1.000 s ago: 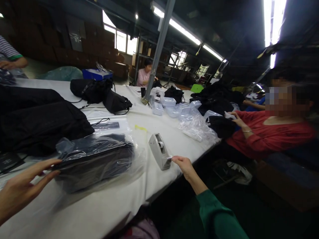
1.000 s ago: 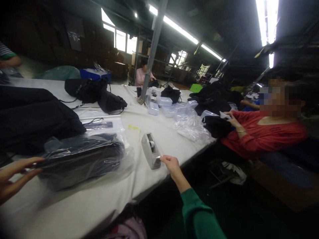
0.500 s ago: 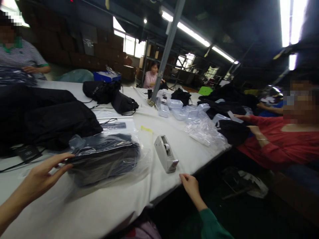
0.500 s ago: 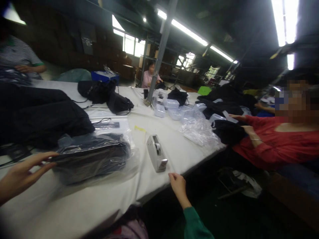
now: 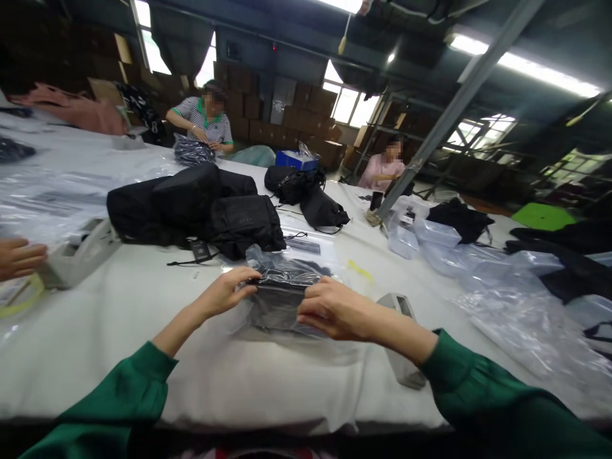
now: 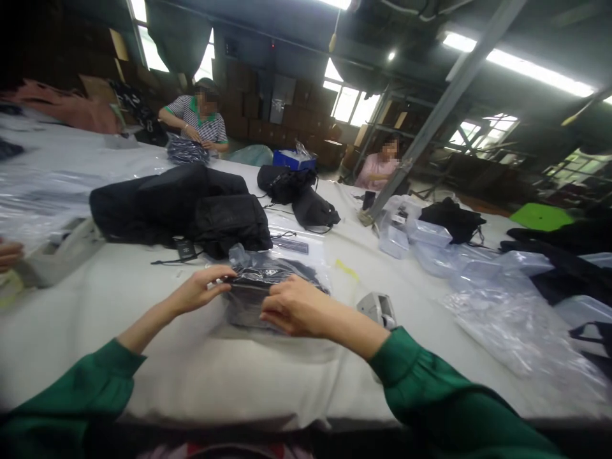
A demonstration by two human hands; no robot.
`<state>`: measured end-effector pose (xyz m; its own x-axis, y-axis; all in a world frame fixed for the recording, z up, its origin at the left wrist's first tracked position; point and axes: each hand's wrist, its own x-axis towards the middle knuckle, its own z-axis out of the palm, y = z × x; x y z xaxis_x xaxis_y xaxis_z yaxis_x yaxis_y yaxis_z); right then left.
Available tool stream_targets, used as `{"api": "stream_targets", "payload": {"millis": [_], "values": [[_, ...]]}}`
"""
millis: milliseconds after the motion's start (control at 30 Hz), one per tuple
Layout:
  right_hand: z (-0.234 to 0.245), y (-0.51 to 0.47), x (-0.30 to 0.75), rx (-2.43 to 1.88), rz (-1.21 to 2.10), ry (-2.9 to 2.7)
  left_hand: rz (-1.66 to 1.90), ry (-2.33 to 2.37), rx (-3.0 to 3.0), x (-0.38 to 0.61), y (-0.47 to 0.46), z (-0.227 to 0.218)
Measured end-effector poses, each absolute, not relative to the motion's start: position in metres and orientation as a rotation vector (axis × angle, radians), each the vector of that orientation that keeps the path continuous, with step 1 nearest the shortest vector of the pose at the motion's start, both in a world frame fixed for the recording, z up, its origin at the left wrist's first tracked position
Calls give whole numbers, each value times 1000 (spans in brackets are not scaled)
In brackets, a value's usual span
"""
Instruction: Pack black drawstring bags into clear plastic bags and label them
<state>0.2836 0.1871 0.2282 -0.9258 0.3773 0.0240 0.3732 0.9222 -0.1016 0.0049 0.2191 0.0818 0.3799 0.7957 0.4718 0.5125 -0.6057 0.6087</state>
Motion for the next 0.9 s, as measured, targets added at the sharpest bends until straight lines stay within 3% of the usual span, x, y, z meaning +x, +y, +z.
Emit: {"api": "stream_targets", "payload": {"millis": [300,433,533,767,900], "values": [[197,255,210,-692,-320,-3379,1116,1053,2291,1,225,85],[200,261,206,-646,-297,-3384,1113,1028,2292,0,227,83],[211,262,214,-691,97,-3248,1109,1014,2289,-1,228,82],[197,233,249,-1120,1789,-2254,1105,1009,2290,-2,228,82],[157,215,258,-1085,2010,-1886,1104,1019,2294,-1,229,81]]}}
